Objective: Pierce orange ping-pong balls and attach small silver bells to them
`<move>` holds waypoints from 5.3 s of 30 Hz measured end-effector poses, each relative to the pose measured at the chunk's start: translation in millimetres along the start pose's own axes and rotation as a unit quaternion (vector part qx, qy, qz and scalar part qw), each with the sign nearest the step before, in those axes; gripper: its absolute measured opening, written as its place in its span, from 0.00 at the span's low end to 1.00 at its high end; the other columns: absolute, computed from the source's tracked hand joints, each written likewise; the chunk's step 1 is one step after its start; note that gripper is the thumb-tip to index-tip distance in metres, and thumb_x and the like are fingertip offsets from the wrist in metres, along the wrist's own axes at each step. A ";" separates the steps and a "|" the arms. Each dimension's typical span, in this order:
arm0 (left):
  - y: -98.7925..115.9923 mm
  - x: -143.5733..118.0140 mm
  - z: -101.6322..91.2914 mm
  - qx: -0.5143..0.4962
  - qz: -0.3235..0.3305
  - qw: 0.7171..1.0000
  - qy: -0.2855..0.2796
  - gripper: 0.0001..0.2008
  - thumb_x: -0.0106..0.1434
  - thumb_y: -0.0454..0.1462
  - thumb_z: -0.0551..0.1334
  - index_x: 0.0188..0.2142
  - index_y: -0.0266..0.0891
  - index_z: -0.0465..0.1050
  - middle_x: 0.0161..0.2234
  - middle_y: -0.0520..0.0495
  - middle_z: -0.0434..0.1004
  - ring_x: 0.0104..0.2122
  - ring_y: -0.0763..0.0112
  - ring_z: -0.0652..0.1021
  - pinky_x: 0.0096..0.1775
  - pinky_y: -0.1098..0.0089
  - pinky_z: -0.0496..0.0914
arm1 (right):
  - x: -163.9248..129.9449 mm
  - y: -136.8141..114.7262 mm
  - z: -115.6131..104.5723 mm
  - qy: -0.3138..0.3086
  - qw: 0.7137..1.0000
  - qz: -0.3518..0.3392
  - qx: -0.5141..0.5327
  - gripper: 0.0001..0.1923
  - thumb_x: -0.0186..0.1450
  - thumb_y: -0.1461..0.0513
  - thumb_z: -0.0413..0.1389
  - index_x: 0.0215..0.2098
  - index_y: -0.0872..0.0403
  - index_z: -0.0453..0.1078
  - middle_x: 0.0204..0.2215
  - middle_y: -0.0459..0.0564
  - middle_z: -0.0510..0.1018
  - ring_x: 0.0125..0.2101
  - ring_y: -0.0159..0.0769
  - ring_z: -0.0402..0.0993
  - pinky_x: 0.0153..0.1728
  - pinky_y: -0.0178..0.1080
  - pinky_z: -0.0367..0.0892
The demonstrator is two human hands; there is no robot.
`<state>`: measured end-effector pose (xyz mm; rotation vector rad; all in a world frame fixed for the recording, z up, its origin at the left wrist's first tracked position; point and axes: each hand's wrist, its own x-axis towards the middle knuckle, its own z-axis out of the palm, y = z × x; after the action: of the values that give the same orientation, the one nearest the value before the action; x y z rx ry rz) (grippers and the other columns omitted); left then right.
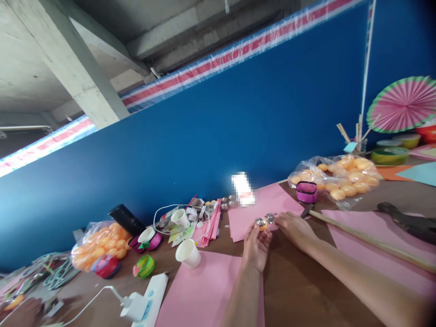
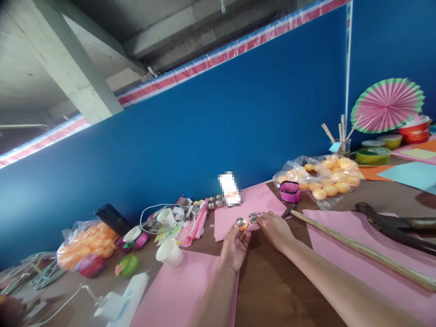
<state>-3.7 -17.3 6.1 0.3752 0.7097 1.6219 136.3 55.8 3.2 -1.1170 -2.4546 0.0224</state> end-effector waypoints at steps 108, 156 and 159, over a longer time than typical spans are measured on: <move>-0.7 -1.1 2.3 0.022 0.001 0.999 -0.027 0.14 0.53 0.36 0.61 0.41 0.36 0.69 0.33 0.45 0.75 0.29 0.75 0.75 0.37 0.71 0.70 | -2.7 -20.0 -17.3 0.012 0.793 0.141 0.592 0.09 0.56 0.56 0.55 0.27 0.54 0.64 0.19 0.41 0.66 0.21 0.27 0.60 0.22 0.31 0.57; -1.9 -4.2 6.4 0.104 0.042 0.993 -0.040 0.17 0.52 0.34 0.63 0.43 0.40 0.68 0.44 0.45 0.71 0.43 0.69 0.72 0.47 0.67 0.64 | -3.0 -22.3 -18.5 0.009 0.782 0.099 0.615 0.12 0.57 0.53 0.54 0.27 0.54 0.65 0.32 0.47 0.72 0.40 0.38 0.66 0.43 0.38 0.59; -1.6 -4.4 7.0 0.108 0.035 0.993 -0.043 0.17 0.53 0.35 0.62 0.44 0.38 0.67 0.44 0.43 0.72 0.43 0.69 0.72 0.47 0.67 0.64 | -3.2 -23.1 -19.0 0.006 0.782 0.101 0.615 0.12 0.57 0.53 0.53 0.27 0.54 0.65 0.32 0.46 0.72 0.38 0.36 0.66 0.41 0.37 0.59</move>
<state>2.6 -19.9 11.1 0.6293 0.8177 1.5891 129.3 34.9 23.5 -0.6751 -1.6179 1.4304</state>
